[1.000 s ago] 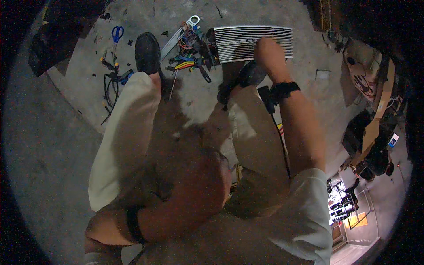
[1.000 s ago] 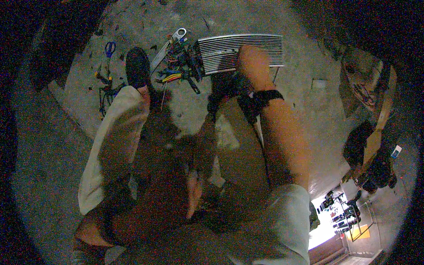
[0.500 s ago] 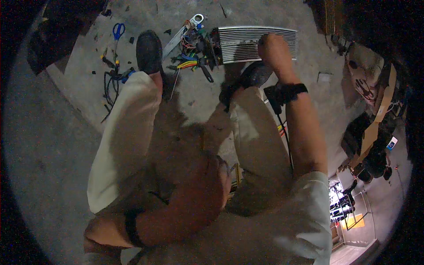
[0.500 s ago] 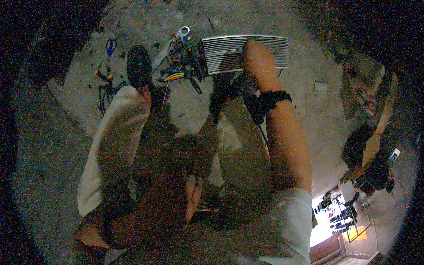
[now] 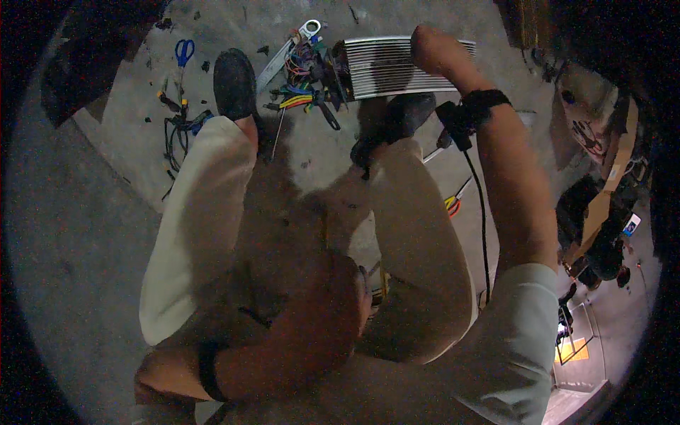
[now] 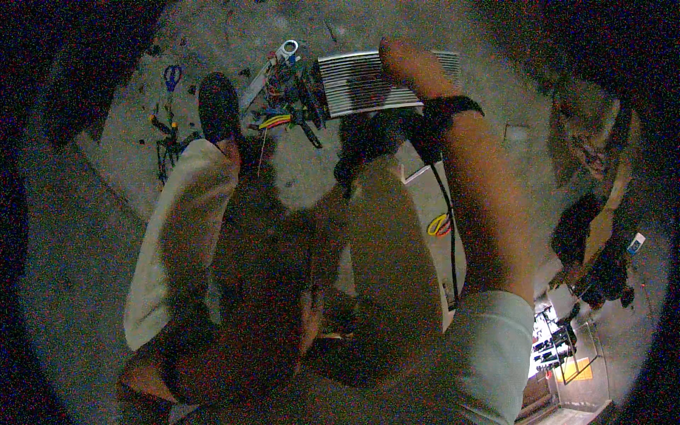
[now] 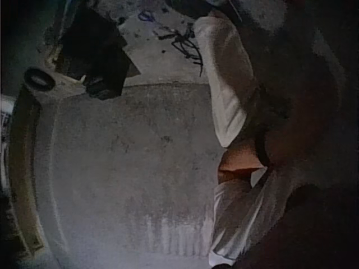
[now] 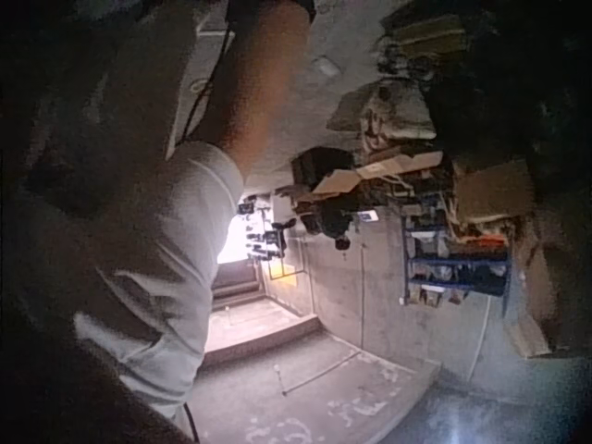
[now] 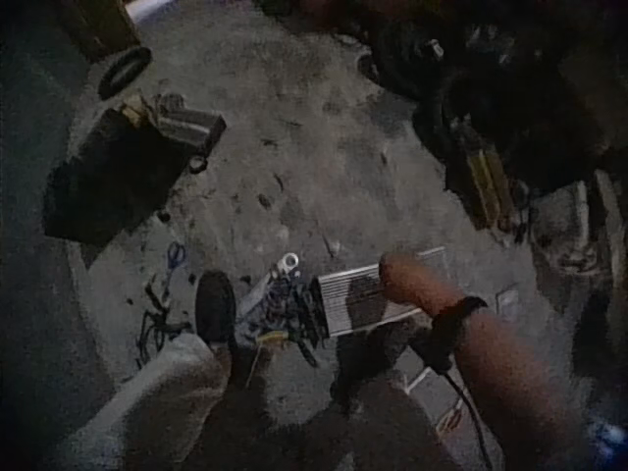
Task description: Repairing an electronic component, likely a car amplifier, on a workshop floor.
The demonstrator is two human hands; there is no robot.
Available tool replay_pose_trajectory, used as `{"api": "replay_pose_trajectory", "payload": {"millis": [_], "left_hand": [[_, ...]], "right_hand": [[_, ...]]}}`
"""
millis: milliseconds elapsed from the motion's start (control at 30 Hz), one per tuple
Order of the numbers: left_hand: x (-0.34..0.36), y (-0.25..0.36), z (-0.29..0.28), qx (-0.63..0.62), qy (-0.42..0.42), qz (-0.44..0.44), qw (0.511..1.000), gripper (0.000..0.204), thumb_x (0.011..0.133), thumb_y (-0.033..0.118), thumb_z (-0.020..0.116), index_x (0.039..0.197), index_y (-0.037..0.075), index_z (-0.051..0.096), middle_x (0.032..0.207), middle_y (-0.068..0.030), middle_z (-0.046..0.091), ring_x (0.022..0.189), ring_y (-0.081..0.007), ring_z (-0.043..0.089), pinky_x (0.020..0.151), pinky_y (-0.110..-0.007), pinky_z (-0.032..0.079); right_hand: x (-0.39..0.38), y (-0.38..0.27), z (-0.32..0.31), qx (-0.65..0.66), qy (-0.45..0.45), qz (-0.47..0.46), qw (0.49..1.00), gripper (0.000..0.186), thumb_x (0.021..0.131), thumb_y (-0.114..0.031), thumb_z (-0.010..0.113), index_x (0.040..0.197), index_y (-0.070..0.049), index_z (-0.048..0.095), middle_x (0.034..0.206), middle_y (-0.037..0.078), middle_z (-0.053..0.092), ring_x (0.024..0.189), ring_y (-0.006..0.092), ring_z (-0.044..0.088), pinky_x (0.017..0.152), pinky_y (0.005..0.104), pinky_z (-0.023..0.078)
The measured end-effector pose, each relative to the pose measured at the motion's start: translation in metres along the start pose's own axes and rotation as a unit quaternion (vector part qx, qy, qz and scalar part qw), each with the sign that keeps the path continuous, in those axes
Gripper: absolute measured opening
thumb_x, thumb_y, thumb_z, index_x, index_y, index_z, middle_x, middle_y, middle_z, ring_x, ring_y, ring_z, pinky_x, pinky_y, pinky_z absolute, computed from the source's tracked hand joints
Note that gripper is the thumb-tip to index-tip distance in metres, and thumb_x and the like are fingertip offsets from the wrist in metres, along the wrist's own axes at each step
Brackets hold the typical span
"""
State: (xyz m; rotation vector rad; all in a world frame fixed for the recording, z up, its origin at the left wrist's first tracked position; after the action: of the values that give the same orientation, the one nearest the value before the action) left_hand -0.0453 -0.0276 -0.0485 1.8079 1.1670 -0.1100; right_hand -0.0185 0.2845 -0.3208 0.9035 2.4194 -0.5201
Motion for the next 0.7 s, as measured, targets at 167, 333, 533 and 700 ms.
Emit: {"api": "replay_pose_trajectory", "payload": {"millis": [167,333,533,700], "left_hand": [[-0.002,0.003,0.001,0.029,0.015,0.009,0.999,0.037,0.089,0.017,0.050,0.112,-0.010,0.064,0.115,-0.0292,0.063,0.113,-0.0399,0.058,0.106,-0.047,0.039],[0.005,0.003,0.002,0.031,0.005,-0.030,0.999,0.036,0.089,0.018,0.052,0.109,-0.008,0.065,0.114,-0.0264,0.064,0.109,-0.0381,0.060,0.107,-0.048,0.038],[0.018,-0.006,0.013,-0.021,-0.048,-0.016,0.998,0.028,0.087,0.020,0.054,0.096,-0.003,0.068,0.101,-0.0205,0.065,0.099,-0.0343,0.062,0.102,-0.048,0.041],[0.019,-0.011,0.011,-0.004,-0.004,-0.054,0.999,0.027,0.087,0.018,0.054,0.096,-0.002,0.069,0.101,-0.0203,0.064,0.102,-0.0335,0.060,0.099,-0.047,0.042]], "right_hand": [[-0.003,0.006,0.012,-0.024,0.026,-0.050,0.998,0.019,0.078,-0.013,0.067,0.084,0.005,0.069,0.087,0.027,0.069,0.085,0.0453,0.068,0.077,0.0496,0.056],[-0.015,-0.003,0.004,-0.010,0.070,-0.072,0.995,0.018,0.078,-0.010,0.064,0.088,0.004,0.070,0.095,0.027,0.069,0.087,0.0454,0.067,0.078,0.0509,0.055],[-0.028,0.001,0.003,0.007,0.075,-0.015,0.997,0.019,0.082,-0.010,0.057,0.087,0.003,0.069,0.094,0.027,0.068,0.088,0.0447,0.068,0.080,0.0515,0.055],[-0.047,0.003,0.016,-0.020,0.086,0.002,0.996,0.021,0.085,-0.015,0.056,0.089,-0.002,0.071,0.090,0.022,0.070,0.085,0.0424,0.068,0.078,0.0511,0.055]]}}
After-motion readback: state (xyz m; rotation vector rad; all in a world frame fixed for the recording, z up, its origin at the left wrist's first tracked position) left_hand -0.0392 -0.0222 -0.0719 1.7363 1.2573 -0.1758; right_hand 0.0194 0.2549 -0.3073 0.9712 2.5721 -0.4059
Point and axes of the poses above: each hand's wrist, its own x-axis towards the middle knuckle, its own z-axis out of the palm, y = z × x, the point moved 7 cm from there along x, towards the middle knuckle
